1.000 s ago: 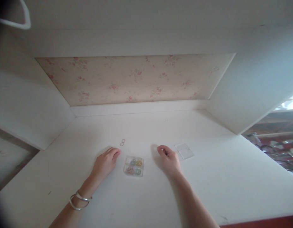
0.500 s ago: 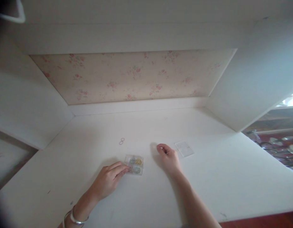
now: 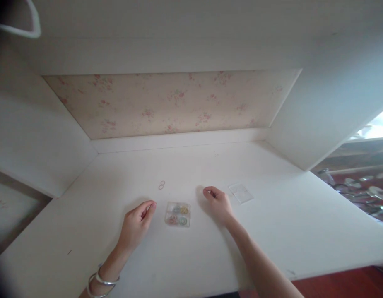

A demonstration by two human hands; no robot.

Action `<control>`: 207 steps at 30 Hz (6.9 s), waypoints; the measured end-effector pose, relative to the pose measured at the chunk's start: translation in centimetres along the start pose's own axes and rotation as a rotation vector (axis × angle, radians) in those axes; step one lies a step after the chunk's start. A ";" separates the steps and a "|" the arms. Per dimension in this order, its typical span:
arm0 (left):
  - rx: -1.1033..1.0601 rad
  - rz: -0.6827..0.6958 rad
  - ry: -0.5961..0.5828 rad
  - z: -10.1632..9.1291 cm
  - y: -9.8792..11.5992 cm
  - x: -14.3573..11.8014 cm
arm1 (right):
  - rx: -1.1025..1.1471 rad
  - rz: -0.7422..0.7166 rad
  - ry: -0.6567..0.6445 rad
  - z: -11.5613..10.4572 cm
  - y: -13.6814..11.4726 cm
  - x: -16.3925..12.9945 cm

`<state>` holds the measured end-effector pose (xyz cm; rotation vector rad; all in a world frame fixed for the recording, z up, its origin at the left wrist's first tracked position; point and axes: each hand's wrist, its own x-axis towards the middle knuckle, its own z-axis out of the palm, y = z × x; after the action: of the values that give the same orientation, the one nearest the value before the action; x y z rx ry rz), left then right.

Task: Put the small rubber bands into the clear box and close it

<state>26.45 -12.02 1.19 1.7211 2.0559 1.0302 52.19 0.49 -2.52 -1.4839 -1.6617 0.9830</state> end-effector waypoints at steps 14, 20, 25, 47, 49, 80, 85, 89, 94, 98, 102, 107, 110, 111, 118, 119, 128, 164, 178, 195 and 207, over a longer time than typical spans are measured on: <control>0.008 -0.048 -0.052 -0.1 -1.0 0.5 | -0.585 -0.584 -0.464 8.5 -10.1 5.6; 0.056 -0.006 -0.067 -0.1 -1.1 0.6 | -0.694 -0.665 -0.577 10.5 -10.4 7.2; 0.044 0.031 -0.114 -0.2 -0.7 0.6 | -0.730 -0.692 -0.574 10.7 -9.8 7.4; 0.043 0.035 -0.200 0.4 -1.0 0.7 | -0.519 -0.711 -0.634 2.2 -9.2 -1.3; 0.030 0.040 -0.198 0.5 -1.0 0.7 | -0.532 -0.718 -0.628 2.2 -9.1 -1.5; 0.241 -0.024 -0.137 0.9 -0.5 3.5 | 0.008 0.044 0.142 -3.8 2.6 -2.8; 0.431 0.018 -0.138 0.6 0.3 6.1 | 0.039 0.039 0.137 -4.2 2.9 -2.7; 0.499 0.024 -0.189 1.2 -0.6 7.2 | 0.040 0.032 0.128 -4.2 2.8 -2.8; 0.582 0.046 -0.238 1.7 -1.4 7.6 | 0.035 0.014 0.142 -4.2 2.7 -2.9; 0.643 0.069 -0.281 1.9 -1.2 7.5 | 0.048 0.035 0.163 -4.1 2.7 -2.8; 0.652 0.076 -0.309 2.0 -1.1 7.0 | 0.053 0.032 0.162 -4.1 2.6 -2.8; 0.641 0.073 -0.328 1.9 -0.6 6.1 | 0.053 0.035 0.159 -4.1 2.7 -2.8; 0.523 0.106 -0.320 1.5 0.3 5.2 | 0.049 0.031 0.151 -4.1 2.8 -2.8; 0.465 0.128 -0.324 1.3 0.7 4.8 | 0.046 0.027 0.148 -4.1 2.8 -2.9; 0.287 0.222 -0.424 0.5 3.3 2.3 | 0.050 0.016 0.165 -4.0 2.7 -2.9; 0.279 0.225 -0.428 0.6 3.4 2.1 | 0.053 0.013 0.164 -3.9 2.6 -2.9; 0.035 0.139 -0.328 0.8 2.4 2.5 | 0.041 0.038 0.152 -4.0 2.2 -3.1; -0.071 0.058 -0.402 1.3 0.5 0.6 | -0.119 -0.047 0.130 -3.1 1.8 -4.1; -0.046 0.112 -0.431 1.6 -0.3 0.5 | -0.684 -0.021 0.414 -10.3 4.7 -2.0; -0.034 0.151 -0.387 2.0 -0.7 0.2 | -0.376 0.025 0.253 -10.2 3.4 -1.5; -0.208 0.166 -0.289 0.4 1.1 -0.3 | 1.003 0.286 -0.242 -5.5 -3.8 -6.7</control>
<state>27.61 -12.14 1.53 1.8314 1.5952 0.9396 55.96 -5.92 3.37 -0.9170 -0.8218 1.8457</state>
